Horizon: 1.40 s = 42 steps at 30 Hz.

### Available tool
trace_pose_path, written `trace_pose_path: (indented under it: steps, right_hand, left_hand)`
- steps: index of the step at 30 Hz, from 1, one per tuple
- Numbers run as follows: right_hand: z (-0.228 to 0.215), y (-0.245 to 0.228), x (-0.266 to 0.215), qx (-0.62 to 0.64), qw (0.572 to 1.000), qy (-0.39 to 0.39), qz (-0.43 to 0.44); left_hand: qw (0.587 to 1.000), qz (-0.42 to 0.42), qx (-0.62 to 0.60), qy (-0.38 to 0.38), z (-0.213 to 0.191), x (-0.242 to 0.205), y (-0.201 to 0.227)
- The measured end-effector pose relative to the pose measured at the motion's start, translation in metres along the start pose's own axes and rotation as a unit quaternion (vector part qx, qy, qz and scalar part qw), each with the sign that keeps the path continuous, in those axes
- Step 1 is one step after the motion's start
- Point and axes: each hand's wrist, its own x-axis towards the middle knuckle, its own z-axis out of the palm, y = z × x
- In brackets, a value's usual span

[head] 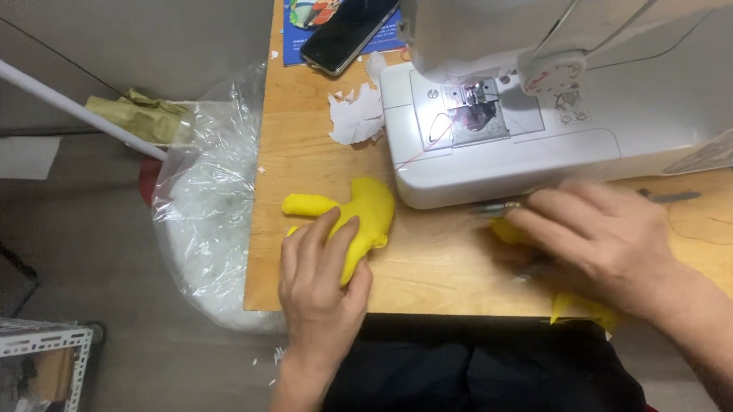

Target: The person sews together pieces of yellow fabric to form a stuffed toy using a sewing machine and trims excess thread using shears.

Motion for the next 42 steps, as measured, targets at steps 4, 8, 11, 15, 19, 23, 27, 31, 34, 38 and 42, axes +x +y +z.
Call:
trace_pose_path:
  steps: [4, 8, 11, 15, 19, 23, 27, 31, 34, 38, 42]
  right_hand:
    - [-0.011, 0.003, -0.008, -0.059, 0.996, 0.056, 0.038]
    - [-0.015, 0.021, -0.064, 0.055, 0.996, 0.006, 0.068]
    - [-0.038, 0.041, -0.104, 0.163, 0.944, 0.01, 0.286]
    - [-0.047, 0.08, -0.134, 0.086, 0.929, -0.078, 0.351]
    - [-0.06, 0.096, -0.128, -0.12, 0.971, -0.119, 0.171]
    - [-0.071, 0.082, -0.133, -0.086, 0.981, 0.006, 0.172]
    - [-0.042, 0.038, -0.125, -0.07, 0.986, 0.005, 0.151]
    - [-0.012, -0.016, -0.059, 0.0, 0.995, -0.094, 0.039]
    - [-0.004, -0.022, -0.037, 0.013, 0.989, -0.127, 0.068]
    - [0.0, -0.026, -0.02, 0.04, 0.992, -0.103, 0.065]
    - [-0.009, -0.023, -0.026, 0.032, 0.995, -0.053, 0.083]
  left_hand:
    - [0.991, 0.05, -0.094, 0.079, -0.007, 0.003, -0.004]
    - [0.984, 0.067, -0.101, 0.128, -0.012, -0.002, -0.003]
    - [0.983, 0.118, -0.054, 0.132, -0.011, -0.01, -0.002]
    - [0.97, 0.208, -0.015, 0.123, -0.005, -0.01, 0.002]
    - [0.964, 0.237, -0.007, 0.118, -0.003, -0.008, 0.005]
    - [0.966, 0.234, -0.004, 0.109, -0.003, -0.013, 0.004]
    - [0.964, 0.237, 0.001, 0.123, -0.006, -0.011, 0.008]
    - [0.961, 0.233, -0.018, 0.147, -0.008, -0.008, 0.018]
    - [0.964, 0.21, -0.054, 0.157, -0.011, -0.006, 0.029]
    - [0.967, 0.2, -0.053, 0.15, -0.015, -0.008, 0.033]
    - [0.973, 0.145, -0.116, 0.137, -0.022, -0.009, 0.041]
